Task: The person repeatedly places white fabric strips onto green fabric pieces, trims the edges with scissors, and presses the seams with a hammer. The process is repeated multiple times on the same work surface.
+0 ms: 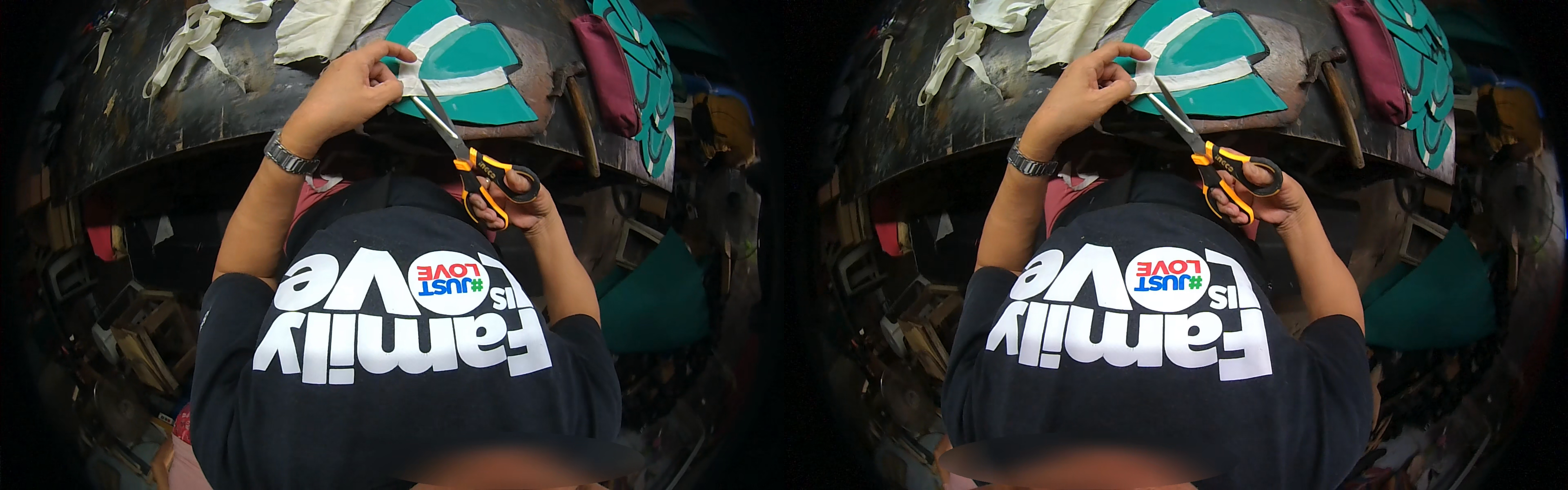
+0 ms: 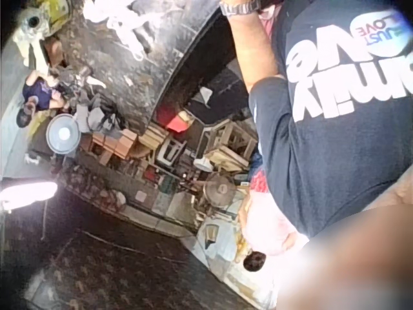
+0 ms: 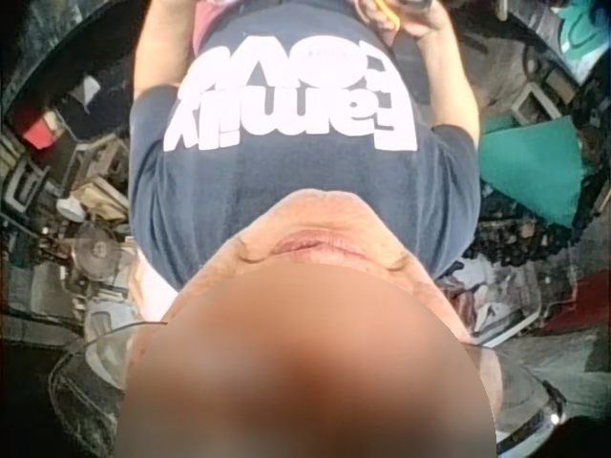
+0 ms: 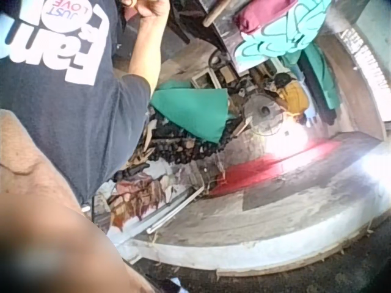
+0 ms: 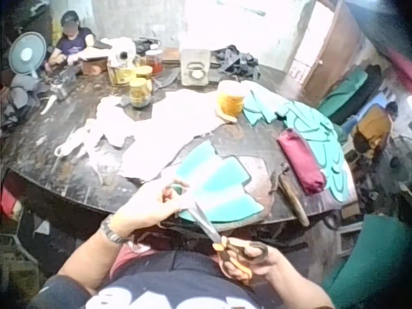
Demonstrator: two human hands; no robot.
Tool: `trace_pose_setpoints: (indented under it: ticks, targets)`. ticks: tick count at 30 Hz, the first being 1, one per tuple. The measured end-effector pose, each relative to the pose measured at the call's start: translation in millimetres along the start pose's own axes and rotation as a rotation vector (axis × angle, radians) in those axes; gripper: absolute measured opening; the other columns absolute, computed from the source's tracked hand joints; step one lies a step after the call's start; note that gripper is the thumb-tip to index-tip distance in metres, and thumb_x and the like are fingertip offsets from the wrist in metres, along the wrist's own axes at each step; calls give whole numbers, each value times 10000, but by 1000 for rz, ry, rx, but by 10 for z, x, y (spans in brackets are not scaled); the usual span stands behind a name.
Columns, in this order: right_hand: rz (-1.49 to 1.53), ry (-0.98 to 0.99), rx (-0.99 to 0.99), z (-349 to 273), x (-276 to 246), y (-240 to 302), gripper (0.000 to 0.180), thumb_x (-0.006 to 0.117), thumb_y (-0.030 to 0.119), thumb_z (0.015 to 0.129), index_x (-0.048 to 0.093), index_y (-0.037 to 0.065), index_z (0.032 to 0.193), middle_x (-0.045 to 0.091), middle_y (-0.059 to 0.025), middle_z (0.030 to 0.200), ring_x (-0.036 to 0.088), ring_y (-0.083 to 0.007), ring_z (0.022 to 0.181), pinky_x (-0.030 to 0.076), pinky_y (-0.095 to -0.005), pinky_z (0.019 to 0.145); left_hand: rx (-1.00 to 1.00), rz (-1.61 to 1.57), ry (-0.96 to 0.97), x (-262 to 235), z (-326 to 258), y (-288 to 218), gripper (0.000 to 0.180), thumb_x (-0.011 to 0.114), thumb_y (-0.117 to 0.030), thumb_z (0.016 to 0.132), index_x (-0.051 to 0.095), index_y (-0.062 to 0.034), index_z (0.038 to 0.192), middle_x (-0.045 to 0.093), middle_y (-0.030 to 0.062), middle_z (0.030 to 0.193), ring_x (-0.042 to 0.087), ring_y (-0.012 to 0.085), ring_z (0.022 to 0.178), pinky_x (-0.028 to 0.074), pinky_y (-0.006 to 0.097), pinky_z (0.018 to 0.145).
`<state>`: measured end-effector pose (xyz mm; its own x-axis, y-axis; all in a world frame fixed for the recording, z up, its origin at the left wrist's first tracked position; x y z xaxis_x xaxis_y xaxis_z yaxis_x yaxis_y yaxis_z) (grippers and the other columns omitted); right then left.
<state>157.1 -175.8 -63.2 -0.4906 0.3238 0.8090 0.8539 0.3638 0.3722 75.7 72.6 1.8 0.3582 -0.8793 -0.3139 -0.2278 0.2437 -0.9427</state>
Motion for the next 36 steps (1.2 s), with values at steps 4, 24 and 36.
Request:
trace_pose_setpoints:
  ticks: [4, 24, 36]
  targets:
    - [-4, 13, -16, 96, -51, 39, 817, 828, 406, 836, 439, -14, 1418, 602, -190, 883, 599, -191, 658, 461, -243, 472, 19, 120, -54, -3, -30, -79, 414, 592, -78, 884, 608, -48, 1297, 589, -39, 744, 500, 31, 662, 402, 206, 602]
    - [-1015, -404, -507, -109, 452, 1335, 514, 767, 172, 890, 588, 76, 1362, 624, -2, 813, 570, -47, 584, 436, -172, 476, 118, 15, -265, -141, -305, -35, 292, 640, -153, 916, 643, -74, 1197, 647, 51, 747, 564, 130, 626, 473, 285, 628]
    - [-2127, -1033, -686, 887, 100, 2897, 209, 778, 159, 796, 703, 59, 963, 724, -182, 880, 702, -346, 829, 543, -428, 761, 115, 238, -379, -194, -378, -108, 337, 763, -163, 885, 675, -80, 1200, 704, 31, 803, 554, 69, 607, 452, 244, 588]
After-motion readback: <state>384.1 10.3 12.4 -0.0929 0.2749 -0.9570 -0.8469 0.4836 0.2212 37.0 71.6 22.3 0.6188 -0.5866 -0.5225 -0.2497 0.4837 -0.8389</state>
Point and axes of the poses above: each hand's wrist, its own z-axis towards the middle knuckle, its own x-axis out of the palm, y = z × x, the point moved 8 cm from there along z, towards the middle knuckle
